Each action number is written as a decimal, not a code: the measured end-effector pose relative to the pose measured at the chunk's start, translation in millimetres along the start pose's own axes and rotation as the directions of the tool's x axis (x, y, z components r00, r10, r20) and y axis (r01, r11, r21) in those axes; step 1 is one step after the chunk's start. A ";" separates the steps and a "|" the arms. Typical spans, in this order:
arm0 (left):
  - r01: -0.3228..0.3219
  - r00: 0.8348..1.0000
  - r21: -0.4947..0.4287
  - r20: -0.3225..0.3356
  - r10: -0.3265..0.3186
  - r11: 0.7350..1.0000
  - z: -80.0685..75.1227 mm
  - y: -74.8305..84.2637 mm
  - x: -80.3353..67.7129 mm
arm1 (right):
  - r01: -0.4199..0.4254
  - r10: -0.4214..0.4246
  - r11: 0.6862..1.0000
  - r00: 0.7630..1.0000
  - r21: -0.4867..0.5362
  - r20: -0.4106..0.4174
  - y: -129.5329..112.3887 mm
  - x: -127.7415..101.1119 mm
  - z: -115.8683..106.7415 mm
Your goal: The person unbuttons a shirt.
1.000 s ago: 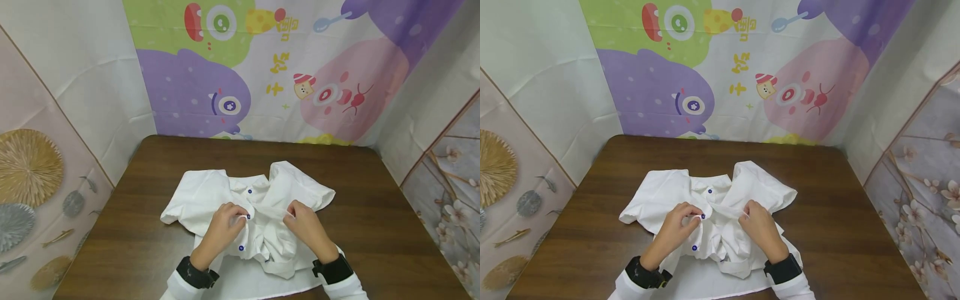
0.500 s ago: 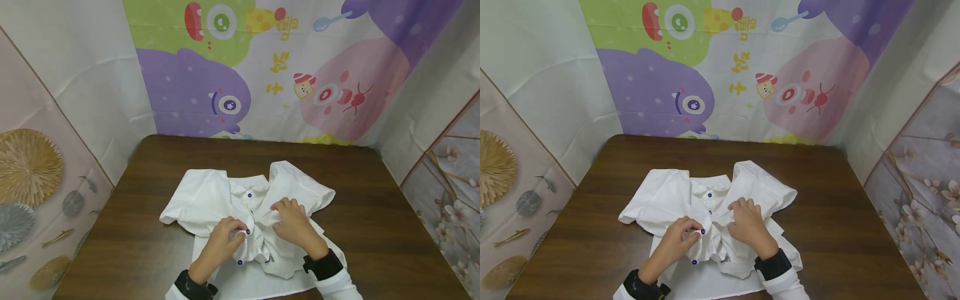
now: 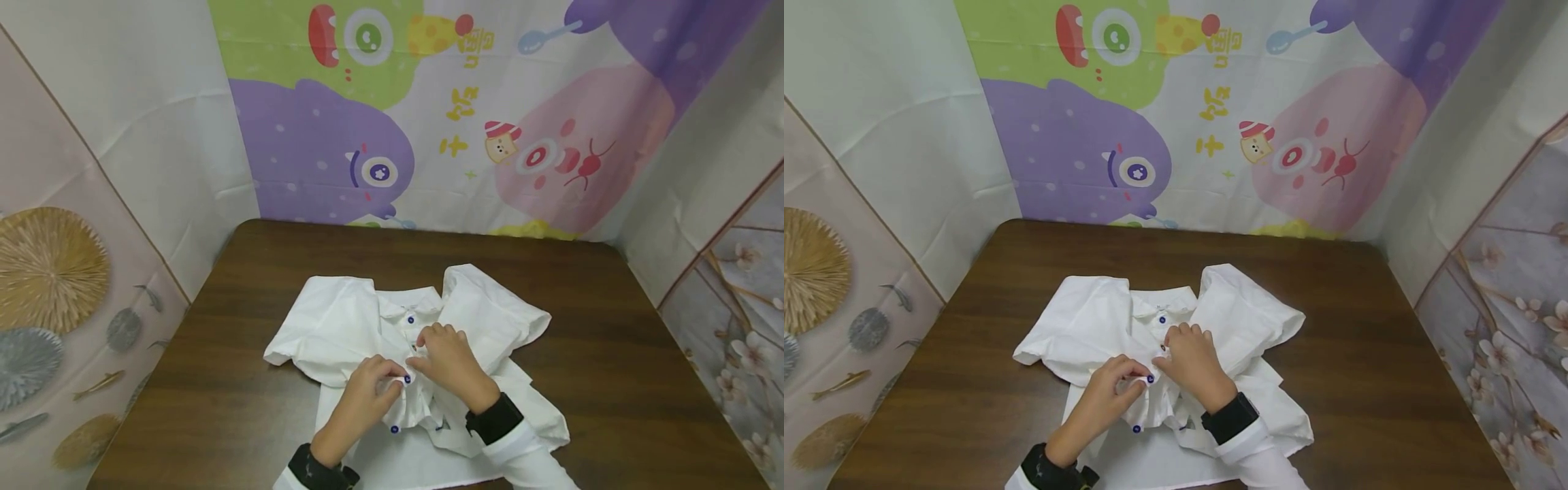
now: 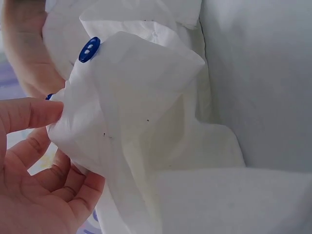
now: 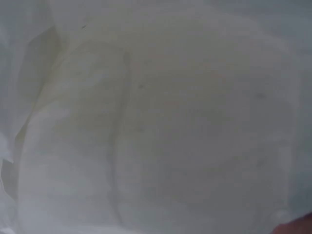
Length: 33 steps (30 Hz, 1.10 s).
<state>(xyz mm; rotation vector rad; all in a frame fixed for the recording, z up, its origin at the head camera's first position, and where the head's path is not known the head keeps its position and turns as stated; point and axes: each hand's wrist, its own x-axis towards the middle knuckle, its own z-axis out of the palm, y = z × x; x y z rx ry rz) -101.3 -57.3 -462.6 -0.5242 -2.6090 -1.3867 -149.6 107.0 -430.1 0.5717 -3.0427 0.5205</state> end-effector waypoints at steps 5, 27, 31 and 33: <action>0.002 1.000 0.002 -0.005 -0.002 1.000 -0.4 2.2 -0.2 | -0.021 0.012 0.987 0.998 -0.159 -0.059 0.0 2.3 9.0; -0.040 0.999 0.031 -0.008 0.041 0.999 -2.5 3.8 2.9 | 0.108 -0.137 0.983 0.969 -0.149 -0.204 11.5 11.8 14.2; -0.045 0.998 0.017 0.035 0.044 0.999 -6.2 7.2 6.1 | 0.100 -0.111 0.993 0.966 -0.060 -0.235 12.7 13.4 5.0; -0.051 0.997 0.016 0.054 0.050 0.999 -9.0 9.9 9.0 | 0.105 -0.106 0.994 0.960 -0.021 -0.258 12.6 14.0 -0.2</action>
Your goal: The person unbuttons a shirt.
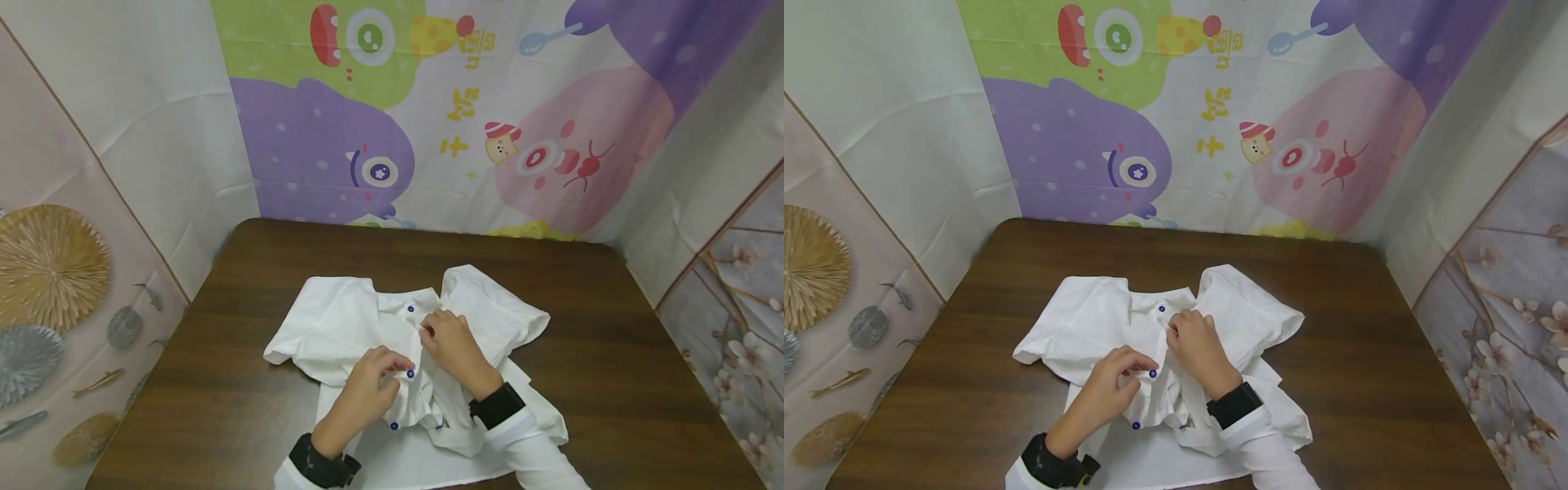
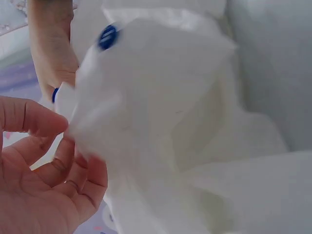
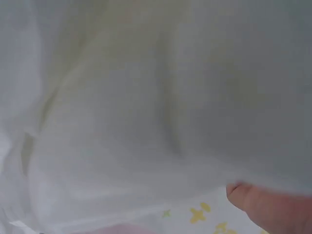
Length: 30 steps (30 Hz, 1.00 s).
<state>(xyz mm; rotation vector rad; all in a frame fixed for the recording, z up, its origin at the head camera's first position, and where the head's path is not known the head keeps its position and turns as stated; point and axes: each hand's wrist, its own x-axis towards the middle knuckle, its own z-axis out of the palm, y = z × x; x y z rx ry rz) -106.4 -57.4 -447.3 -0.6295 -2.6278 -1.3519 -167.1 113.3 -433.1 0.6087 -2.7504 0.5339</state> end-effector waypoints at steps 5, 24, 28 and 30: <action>-0.022 1.000 0.005 -0.017 0.022 1.000 -9.9 8.7 14.3 | -0.020 0.025 0.995 0.998 0.102 -0.052 1.4 4.1 -12.7; -0.089 0.986 0.156 -0.130 0.109 0.984 -10.6 36.5 71.4 | 0.019 0.020 0.975 0.985 0.223 -0.169 -1.8 8.7 -39.2; -0.057 0.992 0.168 -0.103 0.075 0.984 -8.6 36.8 73.6 | 0.032 0.009 0.973 0.985 0.230 -0.174 -1.8 7.4 -42.0; -0.046 0.994 0.173 -0.091 0.063 0.984 -8.0 36.3 74.1 | 0.035 0.006 0.971 0.985 0.238 -0.172 -1.6 6.8 -42.5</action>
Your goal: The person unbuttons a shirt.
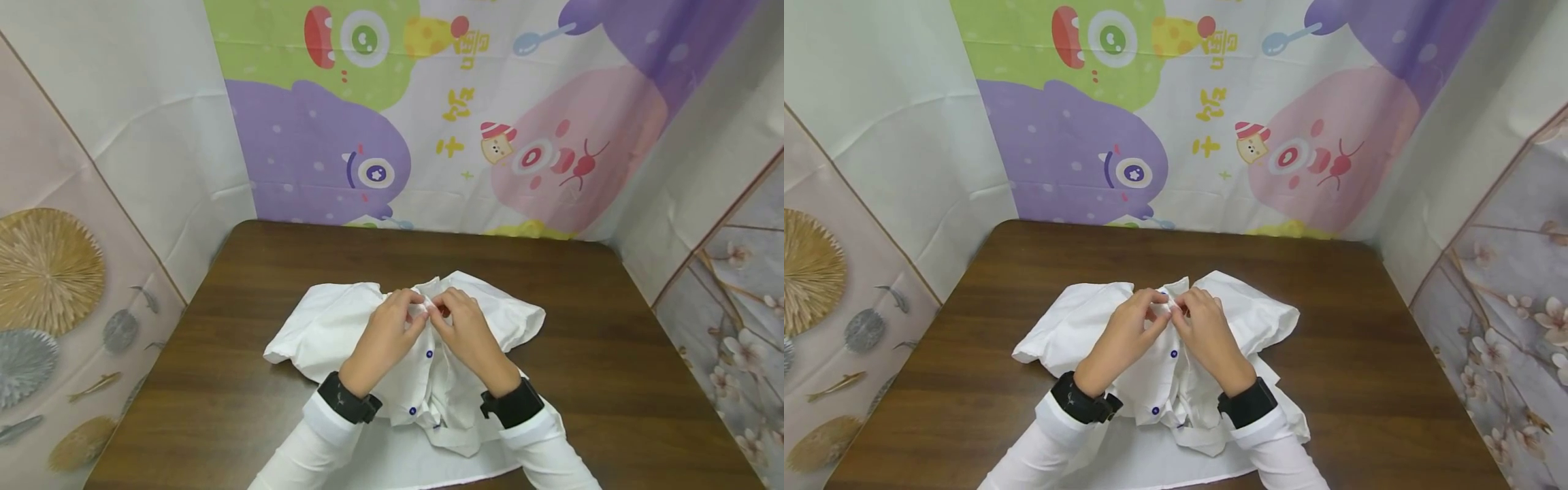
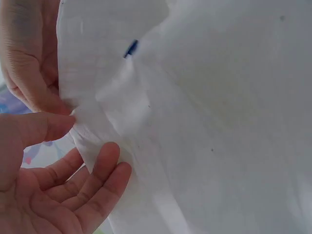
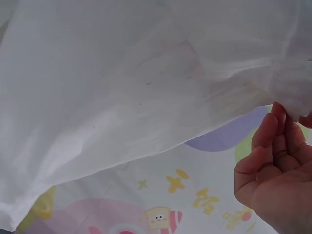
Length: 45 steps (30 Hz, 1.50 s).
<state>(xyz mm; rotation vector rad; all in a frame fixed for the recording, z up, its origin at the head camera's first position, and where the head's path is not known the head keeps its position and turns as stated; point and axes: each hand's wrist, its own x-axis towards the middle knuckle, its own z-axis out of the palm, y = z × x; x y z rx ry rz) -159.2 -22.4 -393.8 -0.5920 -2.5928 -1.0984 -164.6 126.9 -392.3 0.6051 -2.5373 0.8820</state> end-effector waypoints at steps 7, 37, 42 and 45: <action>0.000 1.000 0.013 -0.009 0.000 1.000 2.5 -1.2 0.7 | -0.001 0.001 1.000 1.000 0.011 0.023 0.3 0.0 -1.0; 0.001 0.998 -0.022 -0.062 -0.003 1.000 6.0 -2.2 -4.1 | -0.070 0.063 0.991 0.996 0.114 0.058 4.3 -2.7 -0.4; 0.004 0.996 -0.041 -0.088 -0.007 0.999 7.8 -3.7 -6.0 | -0.160 0.150 0.974 0.986 0.160 0.071 2.9 -2.8 1.7; -0.001 0.994 -0.057 -0.105 -0.005 0.998 9.2 -4.7 -7.1 | -0.226 0.212 0.955 0.973 0.193 0.086 1.6 -2.8 2.9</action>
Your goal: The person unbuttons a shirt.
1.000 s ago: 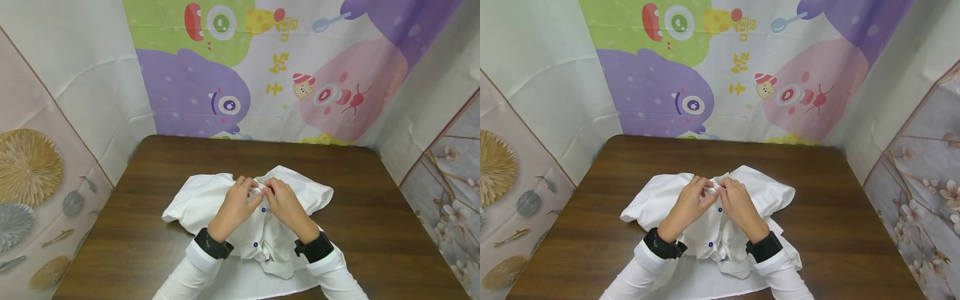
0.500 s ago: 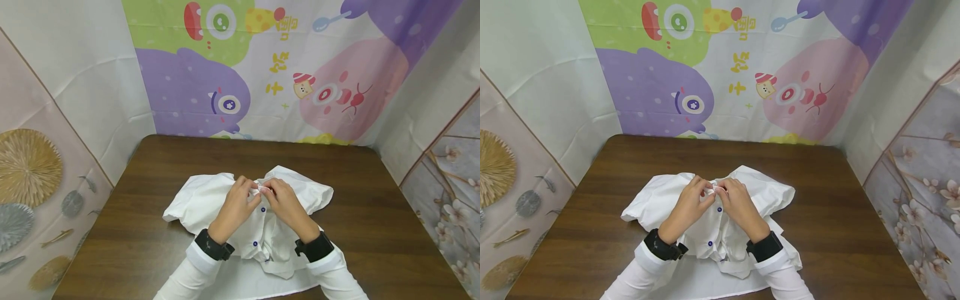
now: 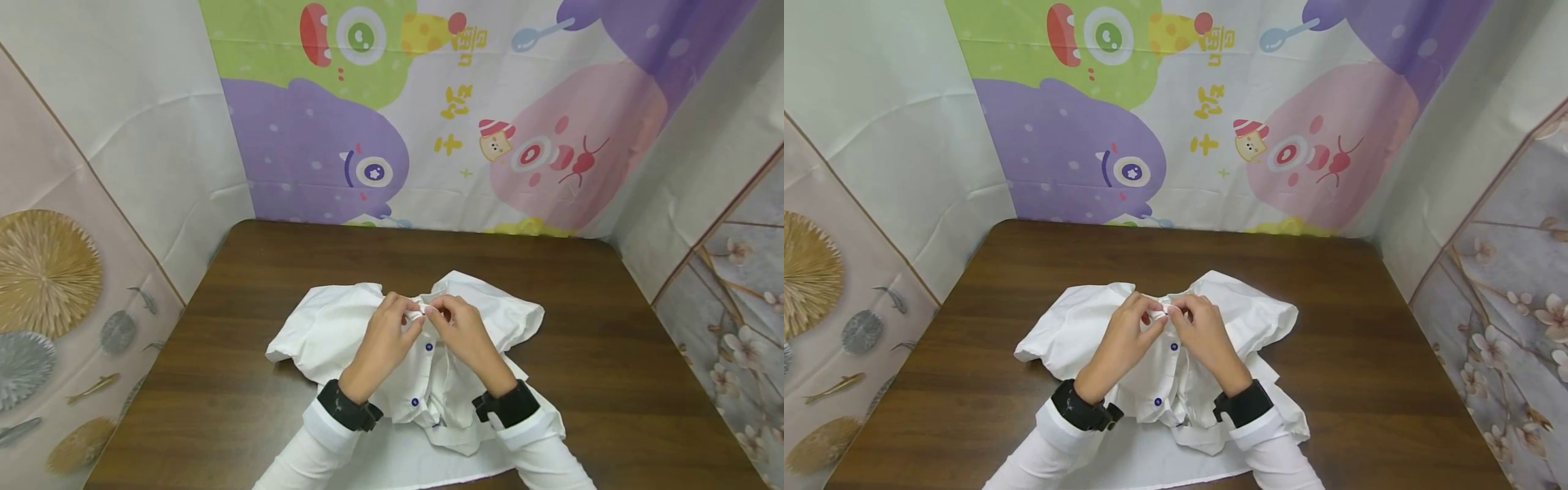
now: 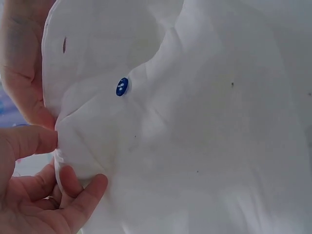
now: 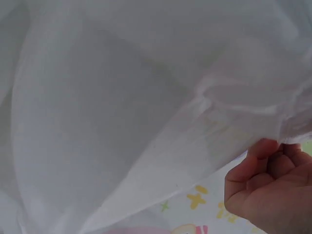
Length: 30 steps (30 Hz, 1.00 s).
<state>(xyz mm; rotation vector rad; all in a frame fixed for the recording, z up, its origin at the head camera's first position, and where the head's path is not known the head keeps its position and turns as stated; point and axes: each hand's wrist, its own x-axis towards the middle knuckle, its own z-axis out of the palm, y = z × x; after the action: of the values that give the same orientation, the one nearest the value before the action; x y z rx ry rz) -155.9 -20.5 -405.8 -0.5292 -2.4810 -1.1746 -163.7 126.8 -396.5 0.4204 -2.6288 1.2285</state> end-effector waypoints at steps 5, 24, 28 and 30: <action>0.018 1.000 -0.035 -0.014 -0.019 0.999 2.3 -1.1 -1.8 | -0.081 0.081 0.995 0.997 0.061 0.000 0.7 1.1 3.3; 0.039 0.997 -0.060 -0.070 -0.043 0.997 10.5 -4.4 -7.1 | -0.220 0.217 0.970 0.975 0.106 0.039 -1.4 1.7 7.4; 0.037 0.996 -0.062 -0.079 -0.041 0.997 10.8 -4.3 -7.4 | -0.226 0.223 0.970 0.974 0.088 0.045 -1.3 1.1 7.7; 0.038 0.996 -0.065 -0.078 -0.043 0.997 10.6 -3.9 -7.5 | -0.232 0.228 0.969 0.972 0.085 0.050 -0.4 1.2 8.2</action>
<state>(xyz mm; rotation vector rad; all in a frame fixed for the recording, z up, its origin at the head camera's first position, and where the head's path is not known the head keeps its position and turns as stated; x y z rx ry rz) -152.8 -15.9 -418.1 -0.4422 -2.4052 -1.2686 -165.3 120.1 -401.0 0.1577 -2.7245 1.4255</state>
